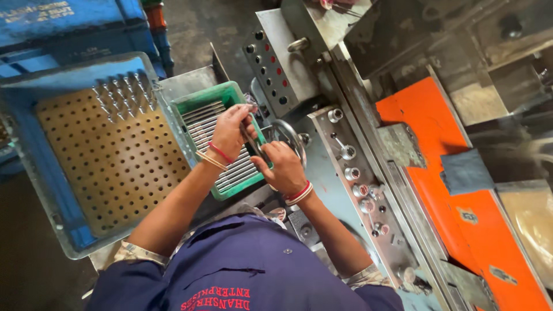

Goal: The person repeatedly inserts metal rods into a machine, operates a lever to process them, and places the finished rods into a green tray. The person also briefly uses a vernier caliper to measure a rod.

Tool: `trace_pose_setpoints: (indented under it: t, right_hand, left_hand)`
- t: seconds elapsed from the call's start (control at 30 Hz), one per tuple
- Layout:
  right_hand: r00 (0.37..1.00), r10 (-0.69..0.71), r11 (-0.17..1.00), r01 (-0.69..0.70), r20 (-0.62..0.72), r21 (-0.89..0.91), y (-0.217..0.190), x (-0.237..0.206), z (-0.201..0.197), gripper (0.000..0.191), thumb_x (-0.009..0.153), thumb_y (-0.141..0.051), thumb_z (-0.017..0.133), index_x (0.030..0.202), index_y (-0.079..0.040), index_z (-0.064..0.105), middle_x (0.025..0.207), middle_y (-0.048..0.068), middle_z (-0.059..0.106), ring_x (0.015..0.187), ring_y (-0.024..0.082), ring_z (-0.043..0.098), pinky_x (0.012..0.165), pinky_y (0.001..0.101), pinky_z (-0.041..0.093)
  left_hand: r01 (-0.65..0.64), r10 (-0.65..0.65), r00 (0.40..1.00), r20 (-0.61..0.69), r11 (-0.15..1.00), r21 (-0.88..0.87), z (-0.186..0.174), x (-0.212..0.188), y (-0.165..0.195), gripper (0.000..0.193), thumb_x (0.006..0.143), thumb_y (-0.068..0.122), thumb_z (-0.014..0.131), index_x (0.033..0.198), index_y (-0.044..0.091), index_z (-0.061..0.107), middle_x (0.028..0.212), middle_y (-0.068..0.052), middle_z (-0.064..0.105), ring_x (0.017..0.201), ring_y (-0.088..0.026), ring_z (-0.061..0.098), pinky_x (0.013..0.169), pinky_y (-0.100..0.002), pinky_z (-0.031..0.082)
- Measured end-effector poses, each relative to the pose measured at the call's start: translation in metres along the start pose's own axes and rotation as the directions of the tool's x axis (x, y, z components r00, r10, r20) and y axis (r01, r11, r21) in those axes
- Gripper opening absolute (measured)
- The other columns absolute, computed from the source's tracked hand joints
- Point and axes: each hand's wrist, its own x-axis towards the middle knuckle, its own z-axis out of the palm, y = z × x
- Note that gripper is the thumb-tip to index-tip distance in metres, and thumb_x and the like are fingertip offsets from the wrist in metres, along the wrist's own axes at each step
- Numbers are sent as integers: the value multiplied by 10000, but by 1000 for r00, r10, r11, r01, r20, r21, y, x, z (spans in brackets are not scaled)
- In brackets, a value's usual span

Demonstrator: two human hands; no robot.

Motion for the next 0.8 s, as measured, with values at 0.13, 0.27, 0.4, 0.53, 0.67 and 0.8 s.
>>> trace_pose_setpoints:
  t: [0.13, 0.27, 0.4, 0.53, 0.67, 0.8]
  right_hand:
    - [964, 225, 910, -260, 142, 322, 9, -9, -10, 201, 1035, -213, 610, 971, -45, 700, 888, 79, 661, 811, 243, 662, 724, 362, 512]
    - [973, 172, 946, -206, 153, 249, 14, -10, -30, 157, 1012, -168, 644, 935, -55, 721, 889, 98, 641, 814, 251, 646, 737, 367, 501]
    - [994, -111, 993, 110, 15, 51, 5, -4, -43, 89, 945, -97, 685, 1008, -39, 711, 968, 93, 635, 953, 268, 657, 1034, 454, 460]
    - [944, -330, 930, 321, -20, -180, -5, 4, -48, 148, 887, -78, 730, 1028, -40, 705, 998, 88, 636, 1087, 278, 654, 1220, 504, 367]
    - [913, -401, 864, 403, 70, -303, -9, 3, -49, 140, 895, -98, 733, 1004, -25, 685, 979, 95, 623, 1068, 290, 645, 1161, 486, 425]
    - [952, 123, 917, -217, 280, 335, -12, -3, -44, 175, 1030, -167, 612, 946, -22, 666, 864, 108, 609, 848, 291, 608, 849, 426, 491]
  left_hand:
    - [-495, 570, 801, 186, 454, 741, 26, -27, 3, 277, 977, 237, 733, 1151, 46, 634, 931, -53, 706, 787, -134, 679, 660, -280, 537]
    - [-468, 467, 834, 294, 317, 825, 34, -48, 22, 291, 984, 297, 758, 954, 19, 679, 809, -52, 668, 709, -88, 621, 609, -265, 468]
    - [-207, 197, 973, 121, 508, 836, 30, -47, 28, 388, 992, 344, 702, 803, 7, 737, 605, -34, 625, 561, -77, 538, 508, -278, 401]
    - [-125, 34, 988, 148, 733, 669, 20, -41, 25, 412, 981, 349, 706, 816, -26, 756, 666, -9, 683, 576, -31, 615, 508, -227, 469]
    - [149, -182, 983, -21, 727, 670, 14, -43, 27, 406, 955, 343, 710, 805, -34, 723, 581, -17, 583, 425, -54, 454, 374, -238, 292]
    - [172, -187, 982, -34, 804, 570, 22, -53, 24, 393, 955, 348, 709, 823, -21, 695, 568, 14, 537, 412, -44, 418, 360, -234, 261]
